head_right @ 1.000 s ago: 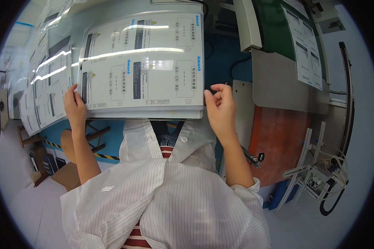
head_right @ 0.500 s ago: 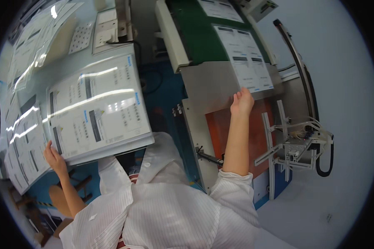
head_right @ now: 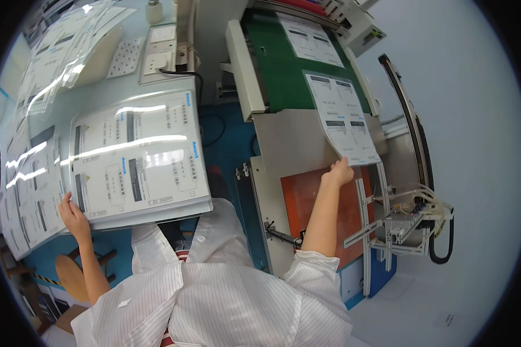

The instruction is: Sorting and inspecting paper forms at a processing machine in a clean manufacturing environment.

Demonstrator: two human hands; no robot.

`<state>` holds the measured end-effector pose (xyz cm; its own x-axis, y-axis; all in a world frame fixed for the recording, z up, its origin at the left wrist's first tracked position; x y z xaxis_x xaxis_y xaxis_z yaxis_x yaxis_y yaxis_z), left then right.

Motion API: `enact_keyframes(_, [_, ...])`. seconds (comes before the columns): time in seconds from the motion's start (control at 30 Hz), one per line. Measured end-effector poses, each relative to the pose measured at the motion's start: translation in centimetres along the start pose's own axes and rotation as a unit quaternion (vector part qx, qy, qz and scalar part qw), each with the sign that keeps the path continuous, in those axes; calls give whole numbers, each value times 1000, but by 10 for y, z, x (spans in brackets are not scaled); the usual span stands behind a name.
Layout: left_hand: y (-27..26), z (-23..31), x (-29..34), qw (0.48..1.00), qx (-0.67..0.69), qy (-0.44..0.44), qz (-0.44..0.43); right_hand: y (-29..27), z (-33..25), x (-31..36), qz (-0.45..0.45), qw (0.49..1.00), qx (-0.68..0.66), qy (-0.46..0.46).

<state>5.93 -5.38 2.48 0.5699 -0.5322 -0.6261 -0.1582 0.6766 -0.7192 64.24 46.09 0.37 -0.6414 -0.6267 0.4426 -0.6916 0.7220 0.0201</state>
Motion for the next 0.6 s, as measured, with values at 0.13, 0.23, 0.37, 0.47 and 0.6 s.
enact_keyframes(0.13, [1, 5, -1, 1000, 11, -21, -1, 53, -62, 13, -244, 948, -198, -53])
enact_keyframes(0.23, [0, 12, -12, 1000, 16, -11, -4, 80, -123, 37, -341, 910, -189, -142])
enact_keyframes(0.37, [-15, 27, -17, 999, -42, -13, 10, 99, -168, 172, -530, 821, -107, -183])
enact_keyframes(0.47, [-28, 64, -40, 995, 83, -25, 44, 77, -164, 296, -597, 756, -120, -239])
enact_keyframes(0.6, [17, 105, -32, 704, 631, -276, -175, 65, -151, 367, -647, 711, -160, -225])
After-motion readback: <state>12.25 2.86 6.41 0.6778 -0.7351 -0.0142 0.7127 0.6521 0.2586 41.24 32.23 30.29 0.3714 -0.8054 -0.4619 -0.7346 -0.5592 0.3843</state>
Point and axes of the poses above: each hand's wrist, its own x-axis away from the middle knuckle, its own y-axis out of the palm, z = x × y, the point moved 5 cm from there along -x, towards the middle knuckle, and after that the axes turned 15 degrees about y, right-handed, at the moved point
